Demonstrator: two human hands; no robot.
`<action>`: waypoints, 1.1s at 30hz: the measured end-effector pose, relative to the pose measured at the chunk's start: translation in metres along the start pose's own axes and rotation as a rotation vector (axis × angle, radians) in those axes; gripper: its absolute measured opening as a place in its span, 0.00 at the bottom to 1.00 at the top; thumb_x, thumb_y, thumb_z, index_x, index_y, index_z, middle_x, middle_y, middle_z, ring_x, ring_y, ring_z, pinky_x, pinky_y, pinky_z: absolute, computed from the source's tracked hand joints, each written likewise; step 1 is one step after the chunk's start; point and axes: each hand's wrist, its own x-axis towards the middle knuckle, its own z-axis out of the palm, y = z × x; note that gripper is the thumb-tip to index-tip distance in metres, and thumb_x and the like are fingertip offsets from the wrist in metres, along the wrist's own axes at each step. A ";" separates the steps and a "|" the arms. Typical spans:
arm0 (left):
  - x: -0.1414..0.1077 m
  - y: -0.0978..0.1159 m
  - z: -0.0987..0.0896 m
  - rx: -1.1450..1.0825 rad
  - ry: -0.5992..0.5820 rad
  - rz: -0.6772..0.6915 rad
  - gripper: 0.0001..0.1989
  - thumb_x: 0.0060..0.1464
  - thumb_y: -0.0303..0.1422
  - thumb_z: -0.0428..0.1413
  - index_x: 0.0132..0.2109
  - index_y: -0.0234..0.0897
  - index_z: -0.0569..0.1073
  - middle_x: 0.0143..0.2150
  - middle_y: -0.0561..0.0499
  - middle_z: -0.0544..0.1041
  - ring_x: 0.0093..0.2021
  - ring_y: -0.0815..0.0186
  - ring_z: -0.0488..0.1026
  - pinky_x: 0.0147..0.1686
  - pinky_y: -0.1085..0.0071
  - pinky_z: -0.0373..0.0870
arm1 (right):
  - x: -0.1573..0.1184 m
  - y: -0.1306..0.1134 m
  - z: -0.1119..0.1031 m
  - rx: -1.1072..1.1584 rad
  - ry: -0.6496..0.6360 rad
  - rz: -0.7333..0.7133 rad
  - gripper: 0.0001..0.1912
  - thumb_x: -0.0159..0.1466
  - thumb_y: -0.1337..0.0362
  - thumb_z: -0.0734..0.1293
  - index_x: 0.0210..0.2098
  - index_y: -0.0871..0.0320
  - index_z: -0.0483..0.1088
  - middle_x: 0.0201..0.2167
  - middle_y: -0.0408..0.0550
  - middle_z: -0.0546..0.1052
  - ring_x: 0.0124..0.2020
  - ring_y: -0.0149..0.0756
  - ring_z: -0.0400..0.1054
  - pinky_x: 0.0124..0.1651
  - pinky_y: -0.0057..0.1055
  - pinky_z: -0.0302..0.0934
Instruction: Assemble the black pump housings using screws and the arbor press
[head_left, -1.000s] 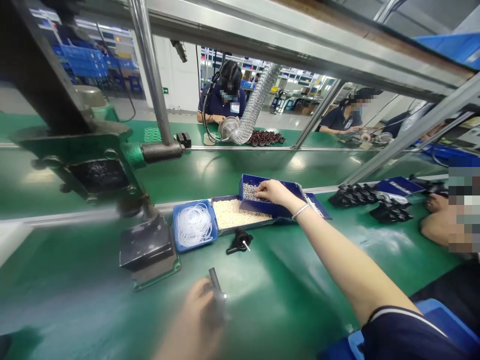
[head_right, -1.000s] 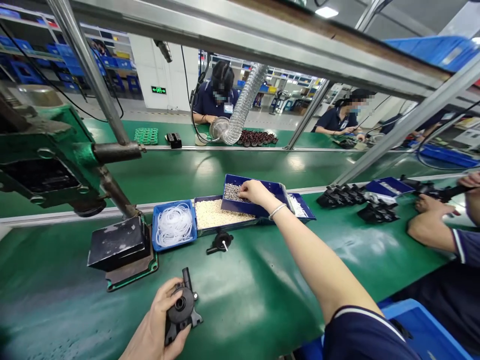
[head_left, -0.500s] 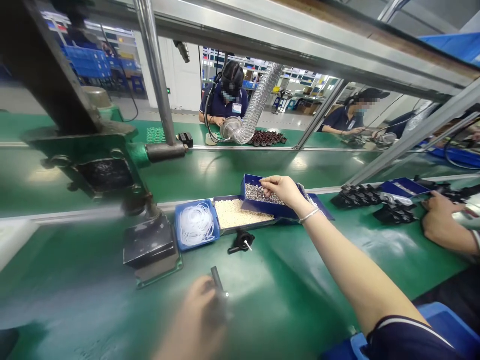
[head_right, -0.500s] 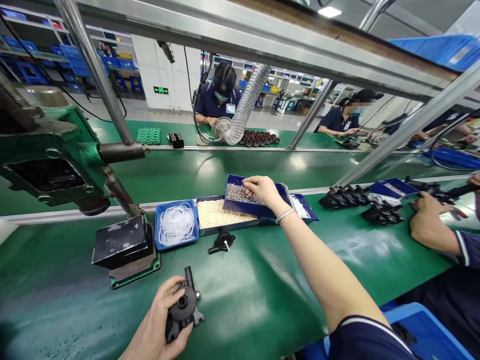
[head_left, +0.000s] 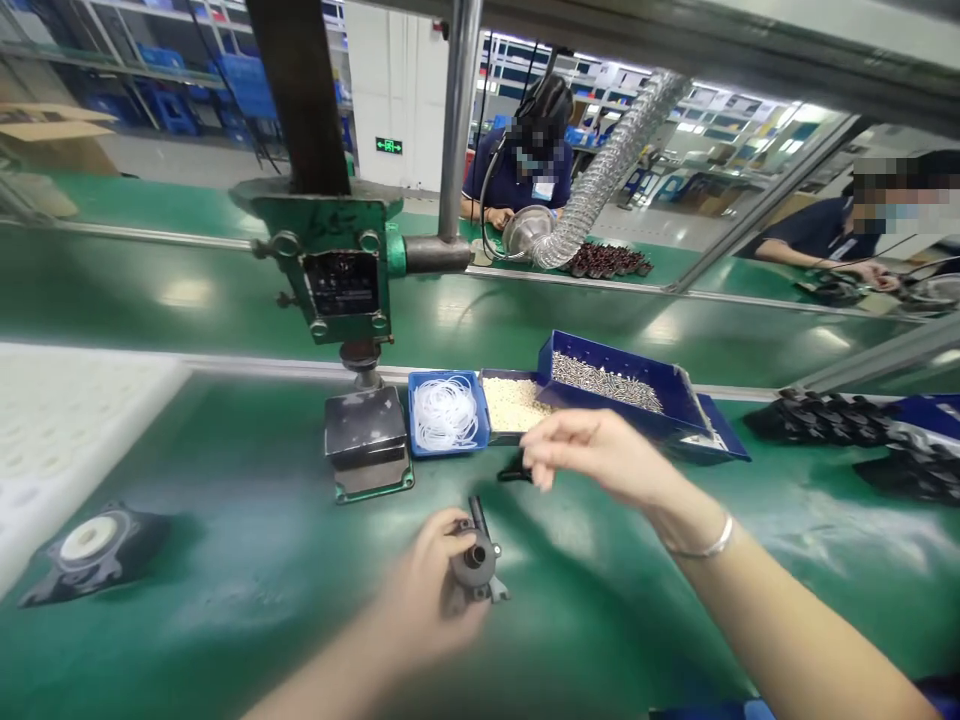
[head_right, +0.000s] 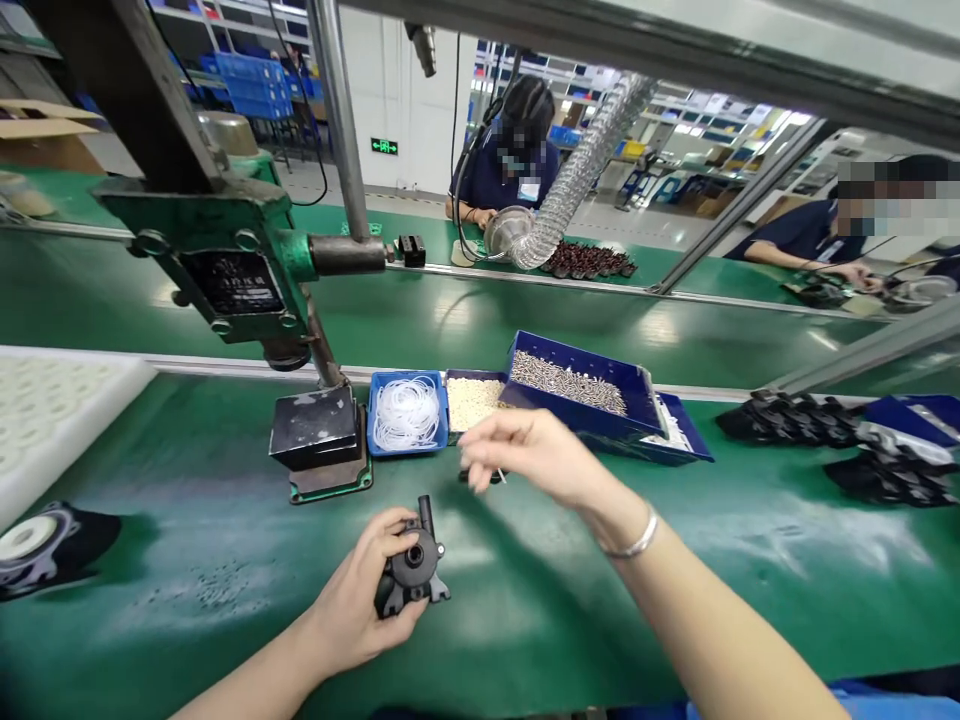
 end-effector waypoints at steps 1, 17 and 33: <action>0.001 0.001 -0.001 -0.012 0.003 -0.004 0.28 0.47 0.25 0.57 0.56 0.40 0.59 0.59 0.36 0.66 0.57 0.51 0.71 0.51 0.54 0.73 | -0.004 0.005 0.016 0.069 -0.099 0.057 0.16 0.58 0.55 0.75 0.37 0.62 0.76 0.27 0.49 0.79 0.25 0.35 0.75 0.32 0.31 0.72; 0.018 0.020 -0.030 -0.174 0.246 -0.108 0.14 0.60 0.31 0.56 0.53 0.43 0.68 0.51 0.47 0.75 0.50 0.62 0.73 0.49 0.65 0.72 | 0.002 0.019 0.066 0.272 -0.246 0.196 0.15 0.59 0.57 0.75 0.34 0.65 0.76 0.23 0.48 0.77 0.16 0.23 0.63 0.18 0.19 0.54; 0.021 0.006 -0.048 -0.276 0.202 -0.445 0.09 0.61 0.37 0.55 0.44 0.44 0.78 0.38 0.52 0.79 0.37 0.66 0.77 0.42 0.69 0.73 | 0.003 0.037 0.062 -0.530 -0.019 -0.395 0.09 0.69 0.63 0.66 0.39 0.58 0.78 0.35 0.49 0.77 0.36 0.34 0.70 0.41 0.32 0.66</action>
